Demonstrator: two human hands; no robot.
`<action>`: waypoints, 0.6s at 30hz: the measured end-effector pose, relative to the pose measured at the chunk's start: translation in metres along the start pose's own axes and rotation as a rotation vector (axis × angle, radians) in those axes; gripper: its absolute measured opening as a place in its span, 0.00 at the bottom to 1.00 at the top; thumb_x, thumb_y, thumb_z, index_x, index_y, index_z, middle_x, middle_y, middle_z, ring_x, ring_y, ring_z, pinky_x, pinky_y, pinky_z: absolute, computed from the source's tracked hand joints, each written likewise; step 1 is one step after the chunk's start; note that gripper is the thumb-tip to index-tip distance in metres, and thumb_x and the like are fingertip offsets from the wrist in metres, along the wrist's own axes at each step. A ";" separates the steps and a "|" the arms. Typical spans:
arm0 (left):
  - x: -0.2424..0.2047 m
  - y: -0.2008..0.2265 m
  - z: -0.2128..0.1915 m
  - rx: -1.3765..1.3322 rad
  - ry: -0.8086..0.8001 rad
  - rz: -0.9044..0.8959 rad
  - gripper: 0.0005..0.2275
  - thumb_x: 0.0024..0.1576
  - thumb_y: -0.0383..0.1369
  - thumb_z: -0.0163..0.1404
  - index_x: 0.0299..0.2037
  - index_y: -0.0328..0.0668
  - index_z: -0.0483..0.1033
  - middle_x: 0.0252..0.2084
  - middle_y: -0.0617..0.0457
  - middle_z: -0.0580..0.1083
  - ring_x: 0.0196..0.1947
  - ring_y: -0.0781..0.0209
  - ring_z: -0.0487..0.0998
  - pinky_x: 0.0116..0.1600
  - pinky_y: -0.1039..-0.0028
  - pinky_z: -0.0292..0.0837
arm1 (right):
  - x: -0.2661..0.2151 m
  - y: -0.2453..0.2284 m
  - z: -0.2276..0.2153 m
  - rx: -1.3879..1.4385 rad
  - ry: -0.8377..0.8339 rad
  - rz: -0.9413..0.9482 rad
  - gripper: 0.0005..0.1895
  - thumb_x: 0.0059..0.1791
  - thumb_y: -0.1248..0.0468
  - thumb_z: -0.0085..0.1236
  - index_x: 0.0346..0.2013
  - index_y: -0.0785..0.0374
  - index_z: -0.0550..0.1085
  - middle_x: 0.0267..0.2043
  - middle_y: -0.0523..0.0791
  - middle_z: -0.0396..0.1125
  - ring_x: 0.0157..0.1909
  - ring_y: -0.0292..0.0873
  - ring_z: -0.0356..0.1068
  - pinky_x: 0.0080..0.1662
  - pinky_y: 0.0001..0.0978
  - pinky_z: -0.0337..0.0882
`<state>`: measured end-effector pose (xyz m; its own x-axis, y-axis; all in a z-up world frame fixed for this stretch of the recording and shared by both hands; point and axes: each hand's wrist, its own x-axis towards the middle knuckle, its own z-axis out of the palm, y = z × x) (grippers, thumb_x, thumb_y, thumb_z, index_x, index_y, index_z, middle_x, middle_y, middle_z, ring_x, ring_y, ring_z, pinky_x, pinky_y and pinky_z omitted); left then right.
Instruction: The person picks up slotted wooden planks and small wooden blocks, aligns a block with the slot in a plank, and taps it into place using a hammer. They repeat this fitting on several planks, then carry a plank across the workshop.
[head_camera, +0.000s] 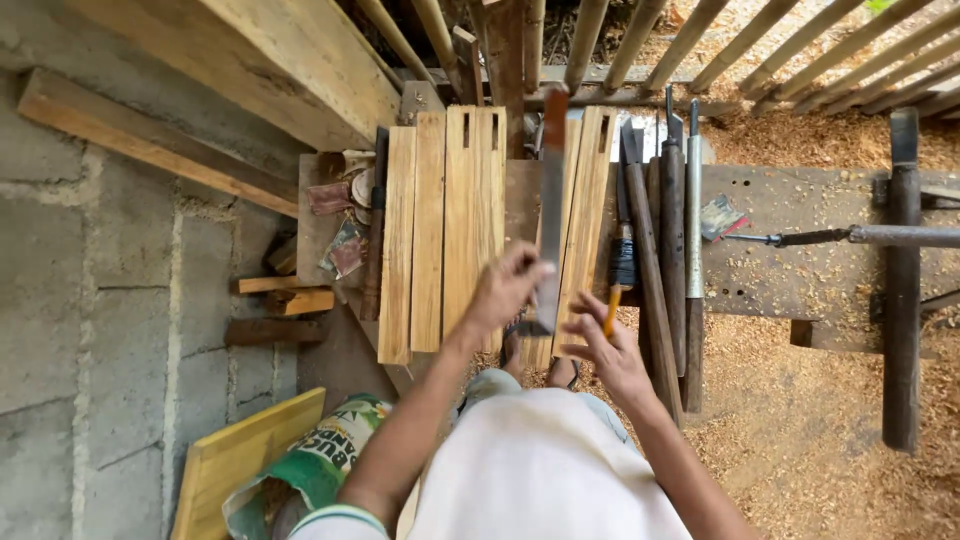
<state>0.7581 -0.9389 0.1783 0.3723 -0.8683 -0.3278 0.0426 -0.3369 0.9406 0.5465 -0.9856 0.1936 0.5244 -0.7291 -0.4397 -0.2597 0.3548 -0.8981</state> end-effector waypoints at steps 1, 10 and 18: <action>-0.015 -0.019 0.012 -0.085 0.021 0.069 0.05 0.65 0.33 0.52 0.40 0.42 0.73 0.27 0.59 0.72 0.21 0.71 0.70 0.22 0.82 0.68 | 0.001 0.005 0.002 0.097 -0.086 0.046 0.23 0.54 0.60 0.48 0.63 0.66 0.66 0.48 0.40 0.71 0.41 0.33 0.74 0.39 0.27 0.79; -0.093 -0.085 0.076 -0.207 0.319 0.129 0.05 0.62 0.32 0.56 0.42 0.40 0.79 0.30 0.61 0.76 0.27 0.75 0.72 0.30 0.82 0.71 | -0.029 0.063 0.002 0.210 -0.259 0.332 0.17 0.53 0.66 0.54 0.57 0.65 0.71 0.42 0.46 0.72 0.38 0.39 0.74 0.39 0.32 0.80; -0.079 -0.097 0.039 0.307 0.428 0.174 0.18 0.59 0.46 0.61 0.47 0.38 0.79 0.40 0.46 0.77 0.40 0.57 0.75 0.42 0.66 0.73 | -0.043 0.084 -0.029 -0.010 -0.254 0.205 0.13 0.55 0.63 0.54 0.54 0.63 0.73 0.35 0.44 0.73 0.29 0.34 0.67 0.27 0.26 0.65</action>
<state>0.6885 -0.8521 0.1094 0.6959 -0.7168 -0.0444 -0.3016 -0.3478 0.8878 0.4788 -0.9417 0.1374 0.6454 -0.4733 -0.5995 -0.3885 0.4723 -0.7912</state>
